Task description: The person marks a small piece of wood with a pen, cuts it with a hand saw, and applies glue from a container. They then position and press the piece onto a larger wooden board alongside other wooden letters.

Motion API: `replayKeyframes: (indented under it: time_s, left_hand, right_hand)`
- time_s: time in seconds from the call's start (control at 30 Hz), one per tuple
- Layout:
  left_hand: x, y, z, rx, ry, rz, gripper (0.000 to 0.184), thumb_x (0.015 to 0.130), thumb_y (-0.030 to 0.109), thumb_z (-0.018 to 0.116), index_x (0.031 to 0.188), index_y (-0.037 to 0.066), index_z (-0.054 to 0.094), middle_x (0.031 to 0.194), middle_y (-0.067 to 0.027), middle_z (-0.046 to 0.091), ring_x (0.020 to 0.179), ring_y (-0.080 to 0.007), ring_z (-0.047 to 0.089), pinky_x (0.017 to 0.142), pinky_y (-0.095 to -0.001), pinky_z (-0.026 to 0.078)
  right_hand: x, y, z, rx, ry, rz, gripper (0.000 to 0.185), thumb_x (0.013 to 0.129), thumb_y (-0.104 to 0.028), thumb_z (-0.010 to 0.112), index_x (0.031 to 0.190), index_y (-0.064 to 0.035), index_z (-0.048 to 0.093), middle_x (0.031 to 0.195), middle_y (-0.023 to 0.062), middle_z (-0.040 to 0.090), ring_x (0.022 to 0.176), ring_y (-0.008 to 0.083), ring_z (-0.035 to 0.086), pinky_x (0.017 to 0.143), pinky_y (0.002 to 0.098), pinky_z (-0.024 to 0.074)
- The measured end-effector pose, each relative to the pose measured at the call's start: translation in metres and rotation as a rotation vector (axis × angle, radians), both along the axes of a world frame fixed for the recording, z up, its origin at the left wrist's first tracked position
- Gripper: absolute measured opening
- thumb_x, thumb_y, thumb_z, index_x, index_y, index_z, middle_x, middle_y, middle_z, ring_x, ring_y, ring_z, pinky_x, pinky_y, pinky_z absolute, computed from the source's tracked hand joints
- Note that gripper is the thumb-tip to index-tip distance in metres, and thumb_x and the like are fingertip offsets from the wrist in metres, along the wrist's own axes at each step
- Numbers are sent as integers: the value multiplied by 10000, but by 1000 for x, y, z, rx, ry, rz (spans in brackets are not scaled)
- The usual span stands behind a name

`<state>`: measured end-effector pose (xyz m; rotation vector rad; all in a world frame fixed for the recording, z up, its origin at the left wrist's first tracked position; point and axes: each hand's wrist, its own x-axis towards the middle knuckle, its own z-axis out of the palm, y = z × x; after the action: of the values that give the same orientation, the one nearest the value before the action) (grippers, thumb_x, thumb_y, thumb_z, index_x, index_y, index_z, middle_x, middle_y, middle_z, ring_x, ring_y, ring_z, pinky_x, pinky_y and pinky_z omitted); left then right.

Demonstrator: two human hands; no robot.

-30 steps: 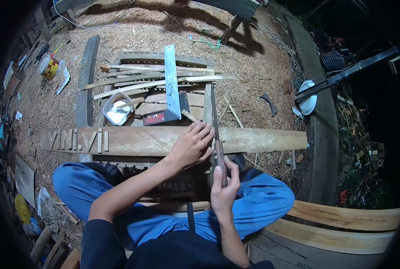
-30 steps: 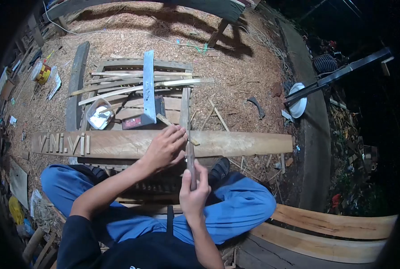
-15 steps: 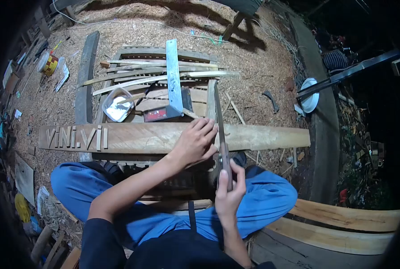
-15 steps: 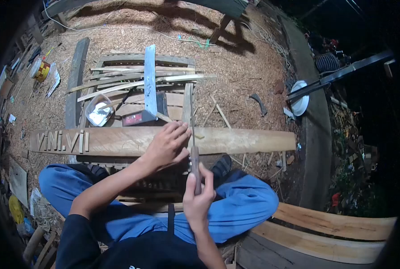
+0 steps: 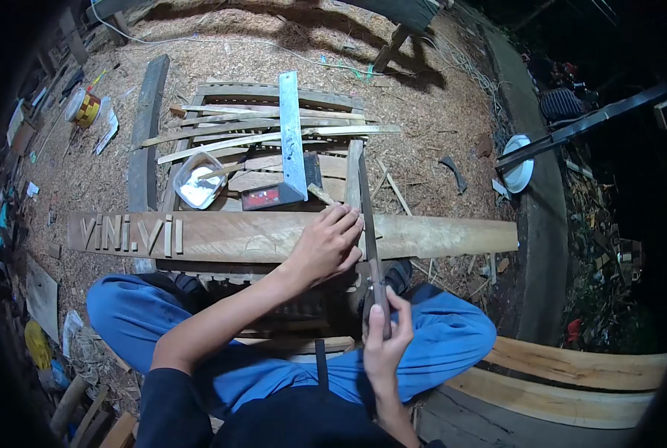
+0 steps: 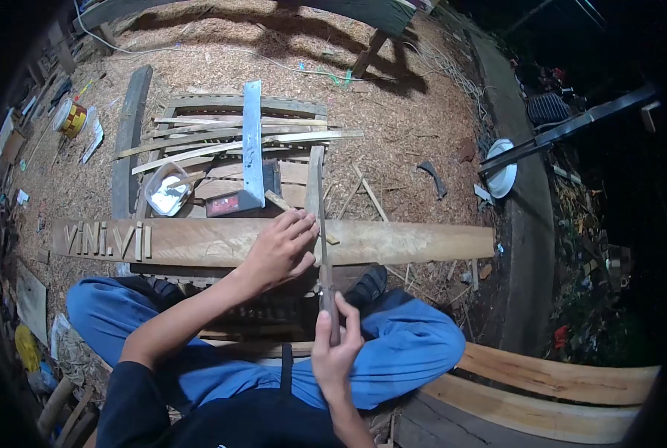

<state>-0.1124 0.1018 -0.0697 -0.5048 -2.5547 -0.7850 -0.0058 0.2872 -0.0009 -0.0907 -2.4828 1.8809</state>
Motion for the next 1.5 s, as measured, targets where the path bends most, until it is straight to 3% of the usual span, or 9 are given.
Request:
replayKeyframes:
  time_s: [0.17,0.6,0.8,1.13,1.2,1.27,1.33,1.37,1.5]
  left_hand:
    - [0,2,2,35,9,-15,532,810,242,754,1261,-32,685,1319,-205,668,1258,-372,592,1134,-469,476]
    - [-1,3,-1,3,6,-3,522,821,232,751,1272,-20,677,1349,-182,661,1301,-374,574,1159,-473,464]
    - [-1,3,-1,13,-9,1,522,802,253,760,1239,-22,686,1321,-184,669,1285,-368,585,1149,-469,474]
    - [-7,3,0,-3,28,5,519,802,241,764,1246,-14,682,1315,-182,667,1274,-356,587,1136,-467,480]
    - [-3,3,-3,-29,22,-9,508,816,234,758,1256,-7,676,1320,-179,665,1272,-352,586,1130,-464,479]
    - [-1,2,-2,-34,12,7,489,828,228,751,1253,-4,680,1332,-176,661,1278,-350,582,1137,-465,472]
    - [-3,3,-3,-37,82,6,452,847,254,730,1202,-18,665,1241,-181,664,1241,-354,598,1144,-470,448]
    - [-3,5,-4,-41,104,23,443,841,248,737,1189,-16,663,1238,-179,664,1237,-350,600,1143,-468,449]
    - [-3,3,-1,-4,9,-8,449,832,183,744,1235,-3,677,1336,-175,658,1273,-361,588,1133,-470,477]
  right_hand:
    - [-9,-5,5,23,-68,-1,359,1052,-126,651,1345,75,599,1114,127,718,882,99,656,739,258,548]
    - [-7,3,4,0,-53,15,351,1062,-131,638,1361,49,600,1062,113,734,812,100,645,716,282,540]
    - [-9,3,5,107,134,56,360,1059,-144,643,1357,54,598,1069,142,738,858,130,675,757,317,560]
    - [-9,-1,8,-26,-83,4,355,1059,-154,646,1345,50,599,1065,146,745,837,133,680,754,311,557]
    - [-32,-14,-1,155,183,47,370,1055,-144,648,1350,72,592,1086,149,740,847,128,677,742,307,559]
    - [-27,-17,3,31,-30,36,373,1054,-147,651,1347,76,590,1100,148,734,851,122,674,742,309,557]
    - [-9,-5,-1,72,184,14,346,1059,-149,646,1336,51,594,1055,161,730,817,129,682,712,310,551]
    - [1,-1,2,-40,-29,-12,328,1062,-144,641,1332,39,602,1019,148,731,792,118,675,687,307,546]
    - [-33,-22,16,132,-7,44,341,1048,-129,653,1329,58,608,1004,132,746,786,107,670,674,297,544]
